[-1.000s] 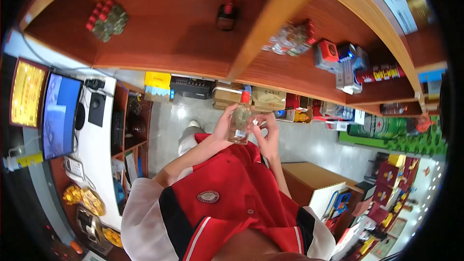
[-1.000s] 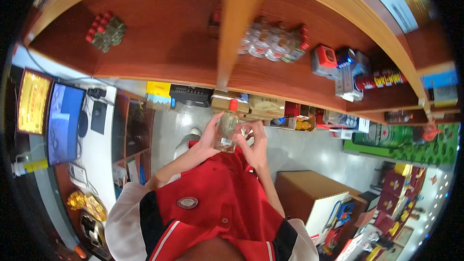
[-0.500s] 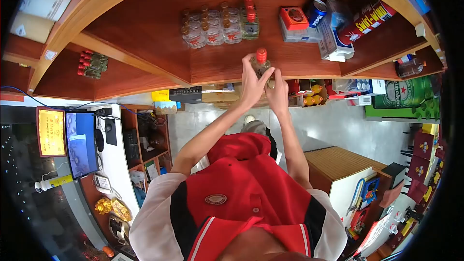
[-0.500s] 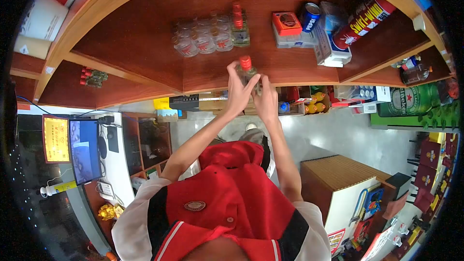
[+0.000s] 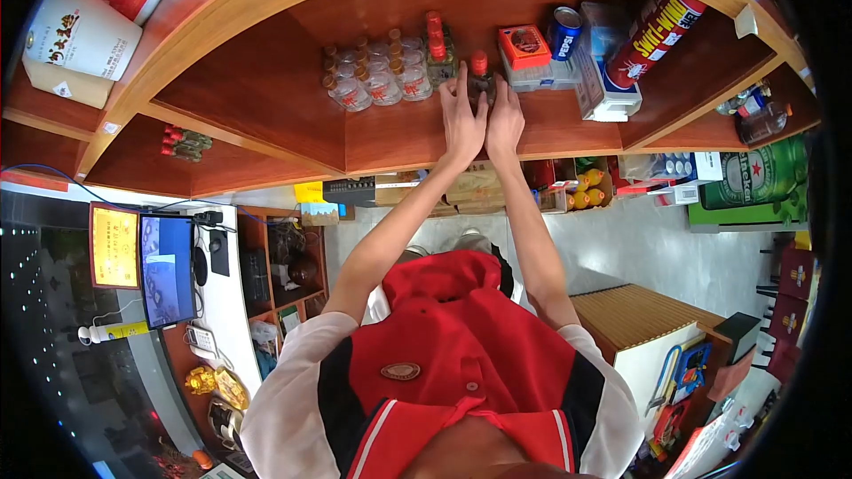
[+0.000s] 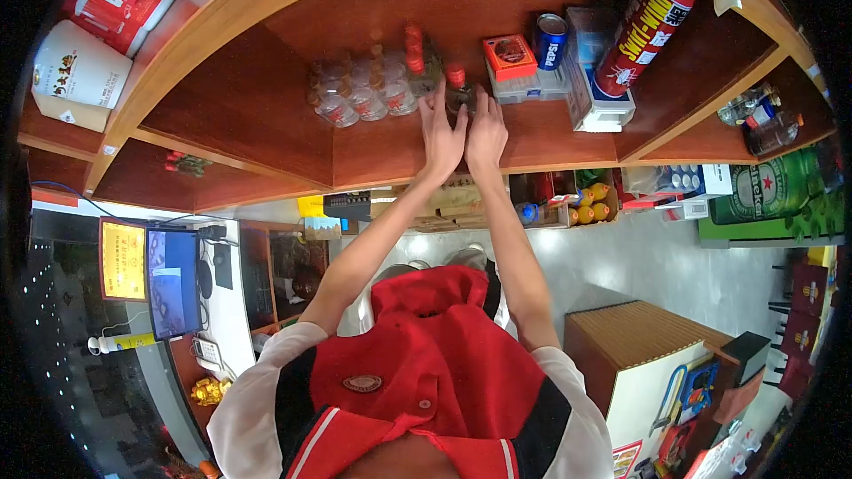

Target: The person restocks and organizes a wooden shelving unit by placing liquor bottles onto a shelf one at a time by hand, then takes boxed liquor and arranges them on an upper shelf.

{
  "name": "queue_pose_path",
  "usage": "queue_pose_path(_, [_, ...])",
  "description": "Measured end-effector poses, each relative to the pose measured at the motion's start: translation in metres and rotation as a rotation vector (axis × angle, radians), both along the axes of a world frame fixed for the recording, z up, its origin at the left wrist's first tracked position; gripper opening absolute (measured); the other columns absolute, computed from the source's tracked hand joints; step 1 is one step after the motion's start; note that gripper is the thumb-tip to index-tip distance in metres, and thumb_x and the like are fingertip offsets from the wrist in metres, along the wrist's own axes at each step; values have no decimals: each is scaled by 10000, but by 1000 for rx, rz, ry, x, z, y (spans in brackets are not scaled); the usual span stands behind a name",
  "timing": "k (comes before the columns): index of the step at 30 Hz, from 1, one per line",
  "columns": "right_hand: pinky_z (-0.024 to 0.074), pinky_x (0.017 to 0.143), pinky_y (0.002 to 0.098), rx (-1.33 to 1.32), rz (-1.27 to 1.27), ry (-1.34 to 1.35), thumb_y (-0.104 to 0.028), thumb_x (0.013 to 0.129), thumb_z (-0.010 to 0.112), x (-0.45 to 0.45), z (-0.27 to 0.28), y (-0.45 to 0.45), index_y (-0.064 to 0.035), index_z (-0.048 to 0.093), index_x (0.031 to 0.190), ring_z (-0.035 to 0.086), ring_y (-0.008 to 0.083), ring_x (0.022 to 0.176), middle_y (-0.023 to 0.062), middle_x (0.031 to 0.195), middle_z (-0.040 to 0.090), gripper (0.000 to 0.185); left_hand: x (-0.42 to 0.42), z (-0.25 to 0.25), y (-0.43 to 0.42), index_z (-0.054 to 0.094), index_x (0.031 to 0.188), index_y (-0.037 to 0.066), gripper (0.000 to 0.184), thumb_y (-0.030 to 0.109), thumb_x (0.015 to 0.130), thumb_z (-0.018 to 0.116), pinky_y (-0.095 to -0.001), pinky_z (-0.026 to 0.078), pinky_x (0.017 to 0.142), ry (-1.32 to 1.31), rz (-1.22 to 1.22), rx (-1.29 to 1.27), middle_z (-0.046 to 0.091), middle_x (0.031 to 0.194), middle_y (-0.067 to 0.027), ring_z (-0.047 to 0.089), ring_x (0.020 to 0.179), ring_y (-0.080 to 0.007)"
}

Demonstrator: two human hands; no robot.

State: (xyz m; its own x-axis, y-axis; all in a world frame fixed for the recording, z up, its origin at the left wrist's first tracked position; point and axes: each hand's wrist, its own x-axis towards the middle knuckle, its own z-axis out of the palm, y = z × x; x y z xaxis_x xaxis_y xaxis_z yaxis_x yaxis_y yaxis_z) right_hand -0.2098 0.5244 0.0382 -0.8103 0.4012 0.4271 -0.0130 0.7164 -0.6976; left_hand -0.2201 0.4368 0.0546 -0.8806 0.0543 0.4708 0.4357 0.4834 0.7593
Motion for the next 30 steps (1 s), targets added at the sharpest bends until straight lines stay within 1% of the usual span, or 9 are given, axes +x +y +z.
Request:
queue_pose_path(3, [578,767,541,39,-13,-87,-76,946,618,-26,-8,5,-67,505,1377,690,433,993,217,1157,681,446,-6,-5,1,266,1651,76,783,79,964,641,-492,454,1034,-36,-53,64,419,1368,-241,519,1224,-438])
queue_pose_path(6, [584,674,553,90,-5,-132,-59,935,620,-53,-18,10,-80,474,1349,708,463,895,246,1127,702,440,-13,-15,0,244,1648,63,663,166,1052,516,-494,394,1159,-80,-119,40,377,1552,-278,441,1405,-468])
queue_pose_path(10, [611,674,512,169,0,-8,-58,906,691,-79,-21,8,-31,478,1327,719,441,874,231,1055,695,473,-21,-29,-5,391,1582,45,522,207,1091,464,-471,371,1187,-151,-140,53,468,1514,-275,430,1437,-436])
queue_pose_path(16, [570,757,557,60,7,-55,-59,901,715,-99,-12,2,16,422,1305,697,491,906,300,1086,686,504,24,-7,-40,592,1388,-37,393,210,1101,489,-432,442,1097,-92,-113,122,627,1332,-245,598,1253,-407])
queue_pose_path(20, [538,837,583,40,-13,28,-5,872,726,-114,-27,2,1,430,1365,662,524,1007,330,1109,673,575,95,1,-92,635,1311,-31,341,206,1101,510,-365,518,955,-361,-150,132,639,1212,-205,655,1118,-343])
queue_pose_path(23, [539,815,584,11,35,-14,1,851,728,-103,-5,1,2,434,1345,667,514,972,322,1046,670,575,148,-25,-142,665,1247,-21,308,205,1107,509,-340,547,861,-405,-19,36,670,1143,-162,692,1036,-279])
queue_pose_path(24, [548,773,592,-20,4,-139,-13,864,707,-110,-12,2,-17,441,1328,678,522,934,298,1010,691,535,165,-27,-156,669,1227,-35,326,213,1116,489,-341,554,852,-487,14,156,686,1106,-147,694,988,-245])
queue_pose_path(27, [562,759,579,14,-18,2,-30,896,665,-120,-27,3,-57,482,1331,702,508,953,282,1023,718,472,195,-33,-211,677,1196,-45,349,224,1126,466,-332,566,823,-566,196,278,703,1052,-118,700,924,-193])
queue_pose_path(30, [543,767,559,65,1,77,-45,870,757,-123,-31,4,-23,476,1328,690,501,949,298,1022,702,538,194,-45,-271,687,1157,-42,334,215,1120,477,-326,584,777,-531,352,303,706,1000,-92,719,885,-180])
